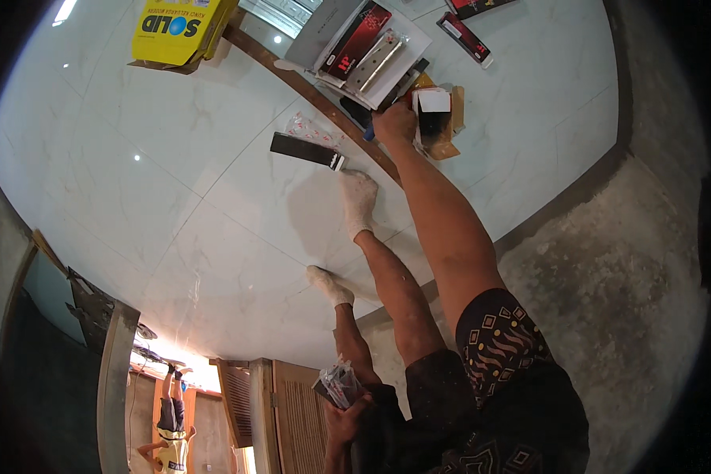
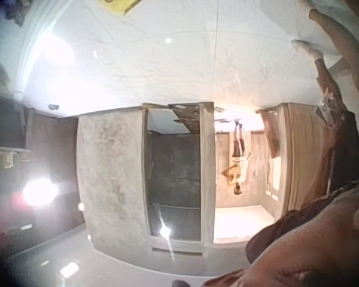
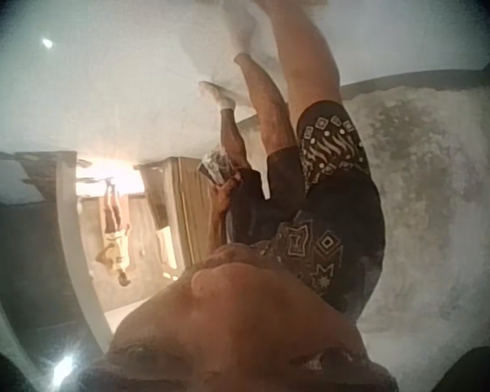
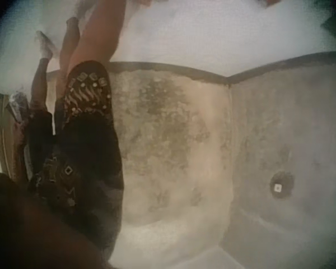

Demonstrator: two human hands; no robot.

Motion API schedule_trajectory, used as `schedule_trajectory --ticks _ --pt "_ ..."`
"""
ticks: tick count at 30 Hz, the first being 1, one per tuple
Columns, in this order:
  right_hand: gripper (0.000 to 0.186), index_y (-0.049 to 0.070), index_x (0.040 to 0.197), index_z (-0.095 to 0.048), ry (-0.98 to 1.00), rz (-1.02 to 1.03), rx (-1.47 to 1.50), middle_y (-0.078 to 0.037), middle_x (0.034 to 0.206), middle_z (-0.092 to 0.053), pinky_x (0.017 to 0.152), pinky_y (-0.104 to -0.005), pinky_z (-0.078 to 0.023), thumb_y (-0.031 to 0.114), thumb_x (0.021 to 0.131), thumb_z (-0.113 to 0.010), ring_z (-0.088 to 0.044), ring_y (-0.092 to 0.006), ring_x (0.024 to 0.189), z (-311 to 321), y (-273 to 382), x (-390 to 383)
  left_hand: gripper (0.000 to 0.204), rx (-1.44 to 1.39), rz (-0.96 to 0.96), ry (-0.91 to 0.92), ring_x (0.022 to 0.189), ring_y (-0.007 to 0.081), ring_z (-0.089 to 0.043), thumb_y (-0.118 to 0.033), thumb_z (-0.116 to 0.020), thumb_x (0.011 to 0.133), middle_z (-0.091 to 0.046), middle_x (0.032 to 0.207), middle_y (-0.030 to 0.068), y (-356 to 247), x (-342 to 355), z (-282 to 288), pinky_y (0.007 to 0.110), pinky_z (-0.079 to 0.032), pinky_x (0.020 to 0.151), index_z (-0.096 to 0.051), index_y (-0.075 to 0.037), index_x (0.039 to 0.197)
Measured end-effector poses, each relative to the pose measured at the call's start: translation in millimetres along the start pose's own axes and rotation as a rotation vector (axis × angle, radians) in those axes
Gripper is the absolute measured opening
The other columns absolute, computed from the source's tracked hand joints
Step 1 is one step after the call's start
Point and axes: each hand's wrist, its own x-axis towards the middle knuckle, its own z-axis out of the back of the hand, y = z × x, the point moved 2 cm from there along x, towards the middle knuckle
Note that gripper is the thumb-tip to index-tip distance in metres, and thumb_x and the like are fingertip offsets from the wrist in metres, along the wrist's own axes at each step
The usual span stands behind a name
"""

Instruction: The person unboxes door hinges, organizes the hardware, measures the door frame with a tape measure, and marks positions for the hinge installation on the frame using a pen and the hinge itself as a template.

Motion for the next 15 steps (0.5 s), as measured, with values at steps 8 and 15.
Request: schedule_trajectory --ticks 8,15 --pt "0.055 -0.003 0.113 -0.062 -0.113 0.01 0.36 -0.022 0.105 -0.072 0.09 -0.0464 -0.056 0.043 0.087 -0.076 -0.071 -0.0379 0.1 39.0 19.4 -47.5 0.017 -0.008 0.052 -0.007 0.073 0.0165 -0.07 -0.009 -0.078 0.082 -0.072 0.08 0.0062 8.7 -4.3 -0.6 0.032 -0.056 0.07 -0.069 -0.002 0.094" --pt "0.07 -0.002 0.118 -0.06 -0.173 -0.148 0.486 -0.022 0.115 -0.069 0.093 -0.045 -0.055 0.054 0.081 -0.082 -0.069 -0.0374 0.106 78.1 82.2 3.1 0.018 0.118 0.034 0.053 0.075 0.0157 -0.07 -0.014 -0.079 0.081 -0.073 0.08 0.0063 -3.3 -1.3 -8.2 0.032 -0.056 0.071 -0.072 -0.001 0.092"
